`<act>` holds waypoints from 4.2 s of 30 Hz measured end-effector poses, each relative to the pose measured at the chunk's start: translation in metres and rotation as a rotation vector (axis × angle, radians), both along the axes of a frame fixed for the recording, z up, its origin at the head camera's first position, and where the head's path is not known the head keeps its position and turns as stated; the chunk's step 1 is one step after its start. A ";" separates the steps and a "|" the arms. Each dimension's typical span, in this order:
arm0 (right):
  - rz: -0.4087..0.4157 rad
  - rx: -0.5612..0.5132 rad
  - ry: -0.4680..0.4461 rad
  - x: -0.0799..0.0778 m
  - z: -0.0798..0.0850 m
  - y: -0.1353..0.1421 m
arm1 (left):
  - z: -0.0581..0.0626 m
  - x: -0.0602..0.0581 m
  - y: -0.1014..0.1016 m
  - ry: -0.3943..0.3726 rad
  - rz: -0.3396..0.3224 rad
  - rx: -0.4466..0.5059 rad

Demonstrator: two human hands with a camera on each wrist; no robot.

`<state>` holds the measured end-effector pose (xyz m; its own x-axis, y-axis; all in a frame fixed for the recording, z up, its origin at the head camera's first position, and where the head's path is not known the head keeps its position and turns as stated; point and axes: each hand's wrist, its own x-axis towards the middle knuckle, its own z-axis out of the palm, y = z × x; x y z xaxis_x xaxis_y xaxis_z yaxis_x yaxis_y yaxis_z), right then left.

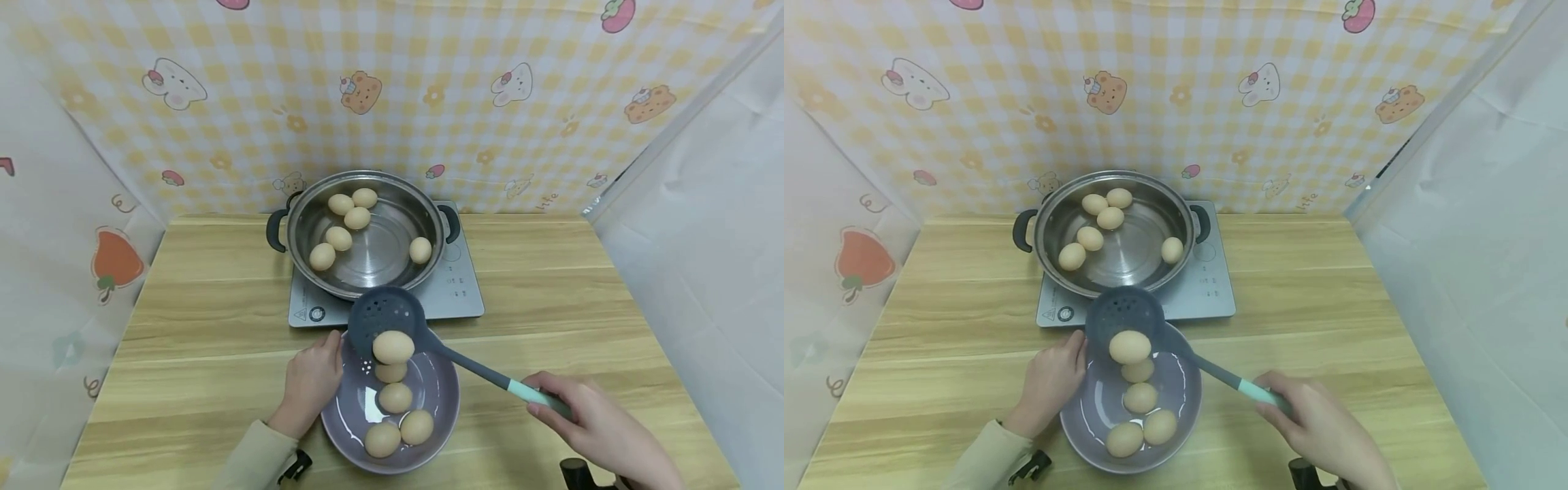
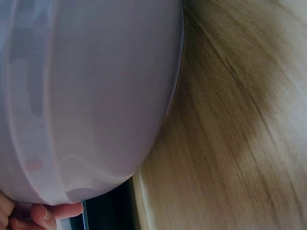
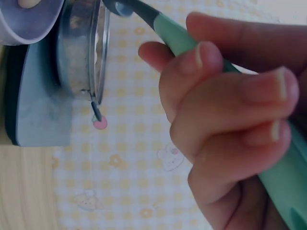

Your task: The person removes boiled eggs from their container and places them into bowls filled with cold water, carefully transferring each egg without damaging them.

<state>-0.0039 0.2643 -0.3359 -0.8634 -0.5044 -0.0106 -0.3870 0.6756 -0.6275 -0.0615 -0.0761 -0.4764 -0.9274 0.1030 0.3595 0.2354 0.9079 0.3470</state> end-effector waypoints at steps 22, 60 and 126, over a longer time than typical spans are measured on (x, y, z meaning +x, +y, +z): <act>0.166 -0.003 -0.034 -0.004 -0.024 0.013 | 0.003 0.001 0.000 -0.057 0.010 -0.010; 0.346 -0.245 -0.138 -0.038 -0.016 0.020 | 0.001 0.000 -0.002 -0.043 0.012 0.000; -0.061 0.115 0.189 -0.085 -0.020 -0.087 | -0.001 0.001 -0.001 0.027 -0.001 -0.003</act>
<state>-0.0886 0.1778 -0.3557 -0.8842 -0.4563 0.0997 -0.4468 0.7641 -0.4654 -0.0607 -0.0769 -0.4771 -0.9172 0.1048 0.3845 0.2454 0.9087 0.3376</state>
